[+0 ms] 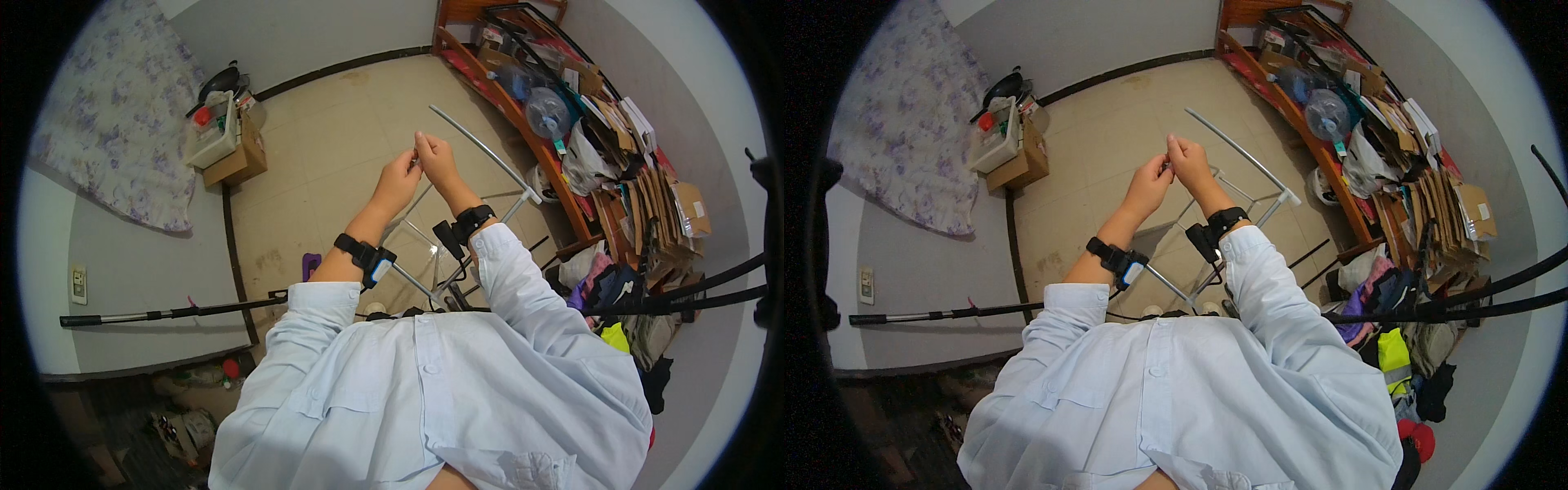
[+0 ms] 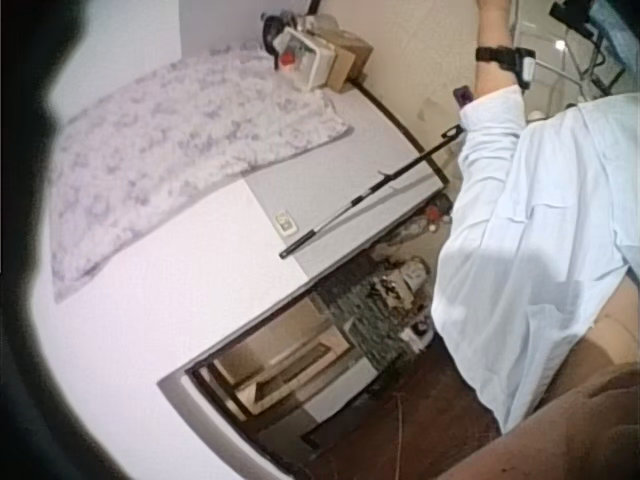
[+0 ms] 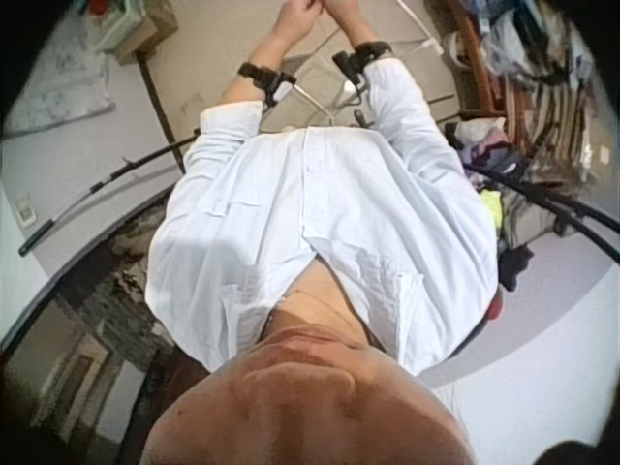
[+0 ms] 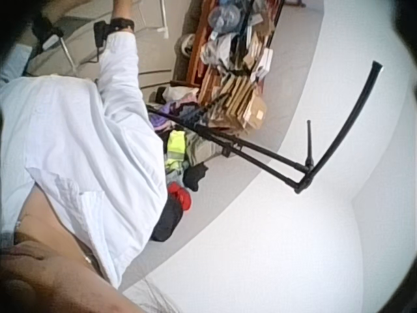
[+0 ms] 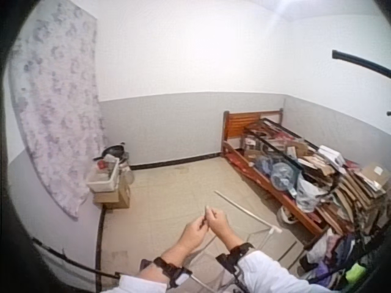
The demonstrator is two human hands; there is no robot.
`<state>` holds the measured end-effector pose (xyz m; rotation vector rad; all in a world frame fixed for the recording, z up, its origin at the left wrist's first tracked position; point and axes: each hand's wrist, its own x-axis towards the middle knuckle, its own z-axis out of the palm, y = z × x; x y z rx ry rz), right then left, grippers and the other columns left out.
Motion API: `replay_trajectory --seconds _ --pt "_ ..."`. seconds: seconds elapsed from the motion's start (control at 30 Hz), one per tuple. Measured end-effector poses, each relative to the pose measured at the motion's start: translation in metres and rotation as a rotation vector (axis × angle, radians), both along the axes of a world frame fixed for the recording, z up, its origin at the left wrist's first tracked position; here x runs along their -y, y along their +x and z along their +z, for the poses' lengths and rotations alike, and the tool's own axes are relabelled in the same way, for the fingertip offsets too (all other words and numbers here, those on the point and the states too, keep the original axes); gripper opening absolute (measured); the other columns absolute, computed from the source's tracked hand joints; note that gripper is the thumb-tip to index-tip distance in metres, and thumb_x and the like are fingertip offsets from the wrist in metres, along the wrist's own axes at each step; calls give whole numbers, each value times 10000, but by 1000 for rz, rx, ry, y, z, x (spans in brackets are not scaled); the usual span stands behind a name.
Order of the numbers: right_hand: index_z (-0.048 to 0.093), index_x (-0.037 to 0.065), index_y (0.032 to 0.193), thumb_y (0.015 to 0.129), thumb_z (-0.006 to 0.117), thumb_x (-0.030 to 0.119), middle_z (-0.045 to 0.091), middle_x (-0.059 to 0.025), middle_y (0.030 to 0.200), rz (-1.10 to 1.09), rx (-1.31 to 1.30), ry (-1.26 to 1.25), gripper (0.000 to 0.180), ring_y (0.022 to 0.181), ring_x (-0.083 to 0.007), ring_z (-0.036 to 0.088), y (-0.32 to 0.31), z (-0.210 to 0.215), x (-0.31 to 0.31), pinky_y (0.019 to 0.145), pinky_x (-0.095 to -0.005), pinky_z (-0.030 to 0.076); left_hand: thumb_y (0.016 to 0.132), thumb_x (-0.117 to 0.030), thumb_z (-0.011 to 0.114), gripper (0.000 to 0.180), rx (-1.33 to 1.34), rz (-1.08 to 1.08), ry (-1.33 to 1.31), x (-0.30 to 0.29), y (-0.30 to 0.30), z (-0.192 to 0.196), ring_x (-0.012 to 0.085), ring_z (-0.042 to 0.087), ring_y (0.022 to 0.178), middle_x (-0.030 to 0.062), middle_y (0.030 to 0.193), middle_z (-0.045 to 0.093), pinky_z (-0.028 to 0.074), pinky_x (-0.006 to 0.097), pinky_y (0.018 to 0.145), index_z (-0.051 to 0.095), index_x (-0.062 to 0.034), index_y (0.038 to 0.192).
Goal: The person assembles a metal frame by connecting multiple metal rods with plastic connectors. They repeatedly insert and remove rods, adjust the frame shape, and test connections. The process involves handling several rods and connectors to form a stable structure.
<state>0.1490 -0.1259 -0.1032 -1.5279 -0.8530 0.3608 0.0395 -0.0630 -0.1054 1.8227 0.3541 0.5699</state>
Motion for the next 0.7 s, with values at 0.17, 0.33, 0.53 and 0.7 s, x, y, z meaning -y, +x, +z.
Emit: replay_trajectory --seconds 0.17,0.33,0.53,0.7 --pt "540 -31 670 902 507 298 510 -75 528 -3 74 12 404 498 -132 485 9 -7 1 478 -316 395 885 -110 519 225 111 32 -28 13 2 3 115 523 720 67 818 600 433 252 653 566 32 1053" --pt "524 -8 655 909 508 321 488 -41 549 -84 150 69 416 541 -116 452 38 7 10 505 -299 374 892 -182 550 284 -10 61 98 16 -2 8 103 493 642 67 691 576 410 260 599 545 9 1103" --pt "499 19 663 953 440 340 442 -4 603 22 85 53 437 589 -112 415 44 8 10 545 -281 359 865 -250 601 335 -23 132 65 22 -9 6 102 450 543 29 579 518 363 265 528 514 -37 1108" --pt "520 29 758 980 362 320 484 -24 699 132 93 109 398 653 -119 443 25 15 11 590 -270 368 866 -246 597 326 -96 133 26 15 -8 9 96 457 522 24 591 530 372 259 521 516 -17 1083"
